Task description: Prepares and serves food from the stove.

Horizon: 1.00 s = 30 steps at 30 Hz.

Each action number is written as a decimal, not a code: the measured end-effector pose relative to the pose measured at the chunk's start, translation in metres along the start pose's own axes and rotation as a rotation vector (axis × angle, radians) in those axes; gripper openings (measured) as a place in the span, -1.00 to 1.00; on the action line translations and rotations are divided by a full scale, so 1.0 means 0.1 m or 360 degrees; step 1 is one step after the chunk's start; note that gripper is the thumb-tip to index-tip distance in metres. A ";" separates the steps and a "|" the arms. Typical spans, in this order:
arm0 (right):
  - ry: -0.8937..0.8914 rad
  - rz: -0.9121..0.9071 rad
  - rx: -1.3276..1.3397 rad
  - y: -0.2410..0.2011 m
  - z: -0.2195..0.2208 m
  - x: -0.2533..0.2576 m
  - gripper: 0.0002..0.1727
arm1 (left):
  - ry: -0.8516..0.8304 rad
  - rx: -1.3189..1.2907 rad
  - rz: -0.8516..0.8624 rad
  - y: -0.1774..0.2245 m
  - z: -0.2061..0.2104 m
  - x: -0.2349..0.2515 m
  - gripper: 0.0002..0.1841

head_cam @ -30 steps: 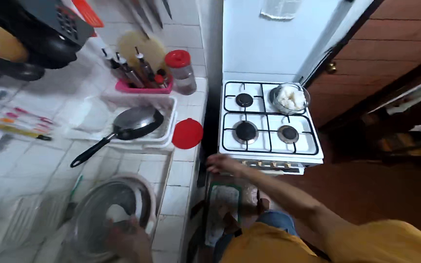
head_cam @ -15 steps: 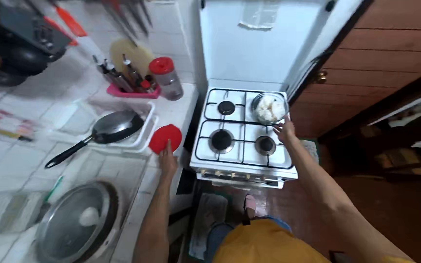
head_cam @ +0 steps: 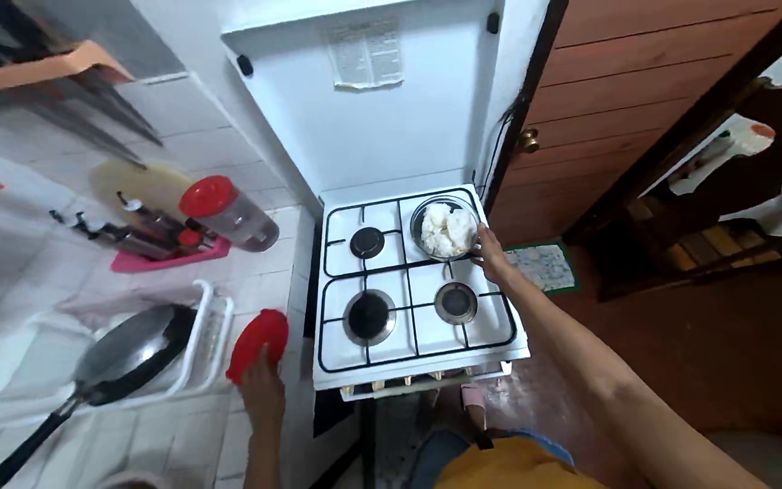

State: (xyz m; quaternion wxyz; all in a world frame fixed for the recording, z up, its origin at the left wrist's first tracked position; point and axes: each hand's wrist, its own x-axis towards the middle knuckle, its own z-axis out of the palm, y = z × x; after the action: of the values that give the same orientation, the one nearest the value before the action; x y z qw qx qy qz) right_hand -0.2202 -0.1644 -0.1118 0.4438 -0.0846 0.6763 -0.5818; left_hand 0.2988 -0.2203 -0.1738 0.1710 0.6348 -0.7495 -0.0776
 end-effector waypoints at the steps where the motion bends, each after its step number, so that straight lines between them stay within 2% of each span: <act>1: -0.0031 -0.0002 -0.0001 -0.02 -0.01 0.02 -0.30 | 0.0132 -0.0075 -0.0009 0.14 -0.15 0.04 -0.50; 2: -0.0055 0.0001 0.0001 -0.01 -0.01 0.01 -0.30 | 0.0312 -0.0156 -0.0015 0.30 -0.33 0.08 -0.53; 4: -0.0075 0.0012 0.0013 0.03 0.01 -0.01 -0.30 | 0.0708 -0.0386 0.0019 0.64 -0.64 0.24 -0.44; 6: -0.0039 0.0030 0.0022 -0.01 0.03 0.01 -0.32 | 0.0910 -0.0773 0.0067 1.03 -0.71 0.51 -0.32; 8: -0.0020 0.0060 0.0063 -0.02 0.07 0.04 -0.34 | 0.0725 -0.1296 0.0063 1.46 -0.58 0.80 -0.24; 11: -0.0036 0.0138 0.0182 -0.04 0.08 0.05 -0.28 | 0.0090 -0.1954 -0.0130 2.32 -0.05 1.26 -0.23; 14: -0.0075 0.0173 0.0182 -0.03 0.05 0.07 -0.16 | -0.0354 -0.2060 -0.0138 3.11 0.54 1.65 -0.23; 16: -0.0108 0.0182 0.0143 0.01 0.01 0.09 -0.09 | -0.0437 -0.1902 0.0005 3.46 0.89 1.82 -0.24; 19: -0.0133 0.0168 0.0110 -0.01 0.01 0.05 -0.03 | -0.0412 -0.1604 0.0208 3.77 1.10 1.86 -0.33; 22: -0.0112 0.0140 0.0060 0.01 0.06 0.04 -0.06 | -0.0326 -0.1499 0.0358 3.77 1.15 1.79 -0.35; 26: -0.0102 0.0023 0.0101 -0.02 0.06 0.04 -0.21 | -0.0461 -0.1535 0.0312 3.79 1.15 1.77 -0.19; 30: -0.0082 0.0007 0.0189 -0.02 0.07 0.08 -0.27 | -0.0698 -0.1361 0.0180 3.80 1.09 1.74 -0.21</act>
State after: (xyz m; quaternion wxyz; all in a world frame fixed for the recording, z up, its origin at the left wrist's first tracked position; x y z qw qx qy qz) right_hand -0.2213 -0.1749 -0.1141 0.4666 -0.0716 0.6290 -0.6177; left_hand -0.1148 -0.3325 -0.1208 0.2585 0.4346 -0.7021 -0.5013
